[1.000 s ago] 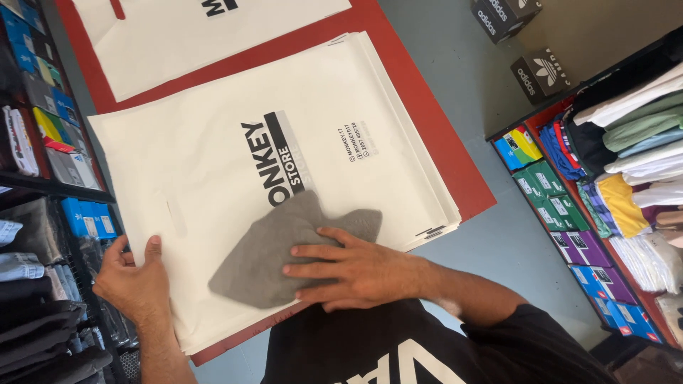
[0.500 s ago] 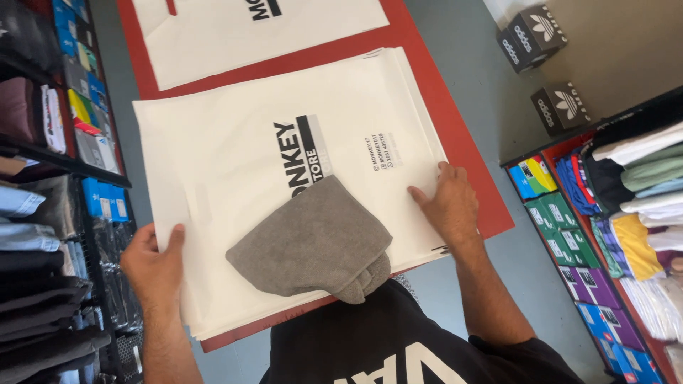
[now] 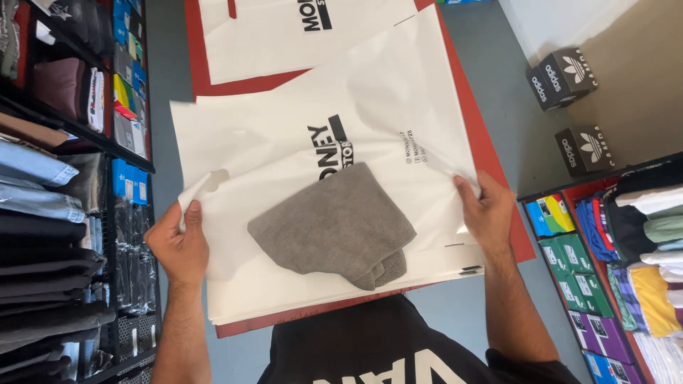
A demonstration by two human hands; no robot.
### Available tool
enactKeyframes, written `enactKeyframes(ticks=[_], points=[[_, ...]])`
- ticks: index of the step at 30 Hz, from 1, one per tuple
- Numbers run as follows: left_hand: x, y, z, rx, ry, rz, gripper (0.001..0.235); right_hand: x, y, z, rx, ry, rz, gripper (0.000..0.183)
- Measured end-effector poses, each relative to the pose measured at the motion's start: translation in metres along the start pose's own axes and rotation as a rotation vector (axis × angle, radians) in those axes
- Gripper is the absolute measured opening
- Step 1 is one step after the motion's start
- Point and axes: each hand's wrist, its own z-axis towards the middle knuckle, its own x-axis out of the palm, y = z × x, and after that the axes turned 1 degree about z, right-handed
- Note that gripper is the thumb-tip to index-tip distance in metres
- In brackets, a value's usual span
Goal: The person repeatedly wipes the surface of white branded paper bags on a red table using a gray cloth. The person opens and closes the bags while wiping them, then briefly walks away and returns to continue wiping the same bags.
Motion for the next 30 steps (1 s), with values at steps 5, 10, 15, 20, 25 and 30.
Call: enactKeyframes(ticks=[5,10,15,20,25,30], points=[[-0.005,0.013,0.002,0.023,-0.057,-0.005,0.023,-0.008,0.011,-0.003,-0.032,-0.133,0.045,0.009],[0.007,-0.003,0.021,-0.292,0.023,-0.036,0.021,-0.005,0.007,0.020,0.414,0.095,0.303,0.013],[0.033,-0.016,0.066,-0.462,0.041,-0.104,0.017,0.001,0.053,0.063,0.576,0.211,0.495,0.014],[0.039,0.017,0.092,-0.114,0.050,0.017,0.013,0.021,-0.006,0.099,0.313,0.163,0.380,0.017],[0.037,0.030,0.094,0.102,-0.109,-0.026,0.014,0.020,-0.031,0.115,0.024,-0.038,0.464,0.012],[0.065,0.014,0.144,-0.314,0.086,-0.073,0.015,0.050,-0.056,0.168,0.380,0.059,0.568,0.016]])
